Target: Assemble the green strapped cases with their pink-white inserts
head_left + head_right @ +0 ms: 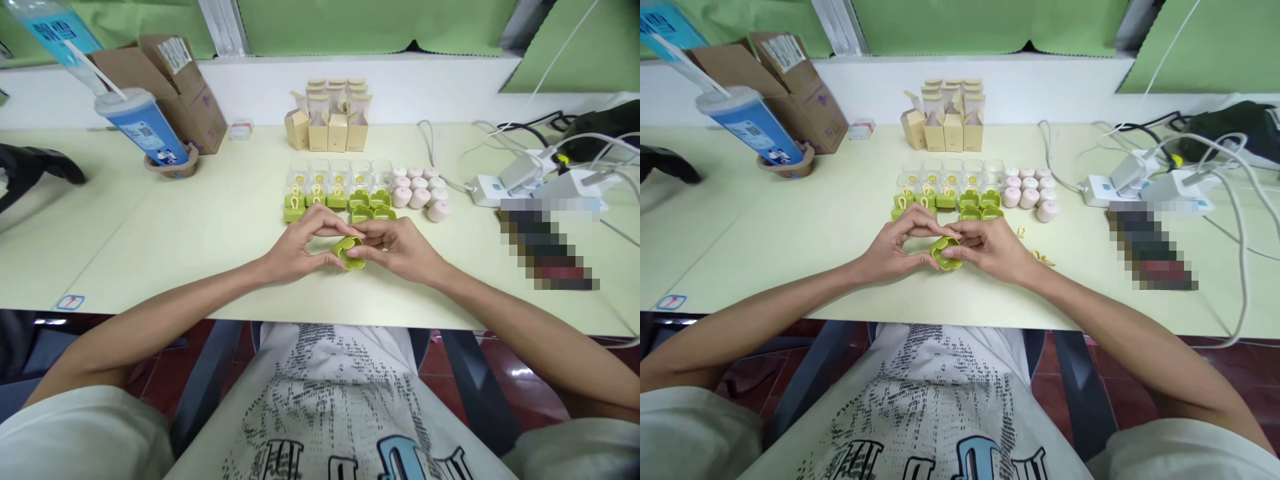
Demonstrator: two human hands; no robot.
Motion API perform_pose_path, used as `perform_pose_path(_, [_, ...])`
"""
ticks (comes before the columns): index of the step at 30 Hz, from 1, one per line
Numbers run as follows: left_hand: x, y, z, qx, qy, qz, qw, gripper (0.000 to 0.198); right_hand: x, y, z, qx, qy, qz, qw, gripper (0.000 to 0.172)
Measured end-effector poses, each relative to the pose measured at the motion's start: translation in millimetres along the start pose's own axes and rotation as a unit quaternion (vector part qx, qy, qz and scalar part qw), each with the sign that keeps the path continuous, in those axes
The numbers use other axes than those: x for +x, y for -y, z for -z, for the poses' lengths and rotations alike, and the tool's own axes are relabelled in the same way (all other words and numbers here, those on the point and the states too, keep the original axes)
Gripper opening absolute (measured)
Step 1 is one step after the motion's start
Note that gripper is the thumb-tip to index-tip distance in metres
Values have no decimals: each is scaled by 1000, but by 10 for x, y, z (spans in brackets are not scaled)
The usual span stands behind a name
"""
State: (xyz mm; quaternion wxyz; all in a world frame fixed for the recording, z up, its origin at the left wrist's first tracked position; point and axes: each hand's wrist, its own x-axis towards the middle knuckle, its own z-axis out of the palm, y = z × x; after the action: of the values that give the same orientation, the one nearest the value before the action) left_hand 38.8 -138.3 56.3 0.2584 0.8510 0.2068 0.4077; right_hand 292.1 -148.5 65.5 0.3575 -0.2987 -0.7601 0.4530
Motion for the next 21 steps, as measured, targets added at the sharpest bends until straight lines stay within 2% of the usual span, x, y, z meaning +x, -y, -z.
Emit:
perform_pose_path(5, [0, 25, 6, 1, -11, 24, 1000, 48, 1, 2, 6, 33, 15, -9, 999, 40])
perform_pose_path(10, [8, 28, -6, -4, -23, 14, 1000, 48, -2, -18, -16, 45, -4, -16, 999, 35])
perform_pose_path(15, [-11, 32, -39, -12, -17, -9, 1000, 44, 9, -21, -40, -6, -19, -18, 1000, 33])
perform_pose_path(18, [-23, 38, -58, -46, -34, -1, 998, 45, 29, -46, -33, 8, -46, 11, 999, 33])
perform_pose_path(21, [-16, 32, -65, -52, -72, 38, 995, 36, 47, -65, -29, 55, -58, 61, 995, 33])
